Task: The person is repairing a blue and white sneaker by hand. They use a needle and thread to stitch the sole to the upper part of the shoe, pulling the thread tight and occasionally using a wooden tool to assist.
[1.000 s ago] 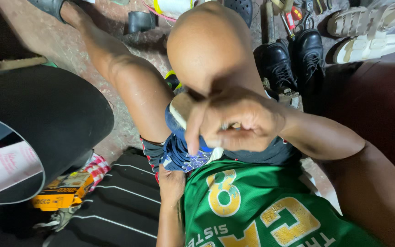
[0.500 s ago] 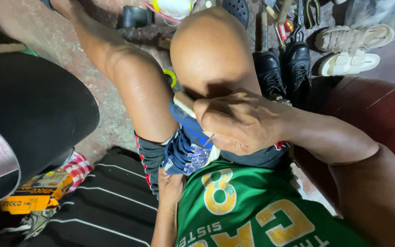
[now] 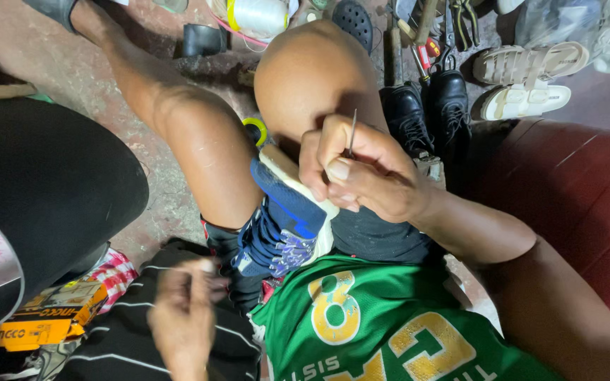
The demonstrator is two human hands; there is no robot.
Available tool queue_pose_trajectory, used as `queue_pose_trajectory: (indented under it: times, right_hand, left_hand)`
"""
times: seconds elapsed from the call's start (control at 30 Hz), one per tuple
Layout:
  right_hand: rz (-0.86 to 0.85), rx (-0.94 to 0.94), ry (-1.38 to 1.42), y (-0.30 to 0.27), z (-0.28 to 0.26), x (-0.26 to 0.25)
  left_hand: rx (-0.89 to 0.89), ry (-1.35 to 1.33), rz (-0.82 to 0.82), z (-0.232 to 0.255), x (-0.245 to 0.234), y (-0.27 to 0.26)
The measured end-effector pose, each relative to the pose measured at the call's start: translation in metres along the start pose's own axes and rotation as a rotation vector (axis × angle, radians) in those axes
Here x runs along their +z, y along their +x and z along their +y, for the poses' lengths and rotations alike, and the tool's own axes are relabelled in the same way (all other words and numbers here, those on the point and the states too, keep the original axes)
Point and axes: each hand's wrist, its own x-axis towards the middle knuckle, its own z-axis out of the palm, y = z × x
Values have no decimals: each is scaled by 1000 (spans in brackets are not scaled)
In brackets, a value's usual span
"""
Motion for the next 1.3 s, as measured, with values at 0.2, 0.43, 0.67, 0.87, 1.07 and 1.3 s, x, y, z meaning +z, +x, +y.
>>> queue_pose_trajectory:
  times: [0.2,0.43,0.67,0.87,1.07,1.3]
  right_hand:
    - [49,-83,-77,0,8,7]
    - [116,-102,-83,-1,6,7]
    - [150,-67,-400,2,-12,4]
    - [243,1,-334,-9,-22,17]
    - [144,-6,-905,-9,-24,30]
    - [30,-125,-1222,-3,-28,57]
  left_hand:
    - [756,198,99,104,43,-26]
    - [750,87,-243,138,93,-8]
    - [872,-211,-501,108,67,23]
    - [806,-467,-735,93,56,38]
    - [876,-565,-890,82,52,49]
    - [827,-666,-1012,71,43,54]
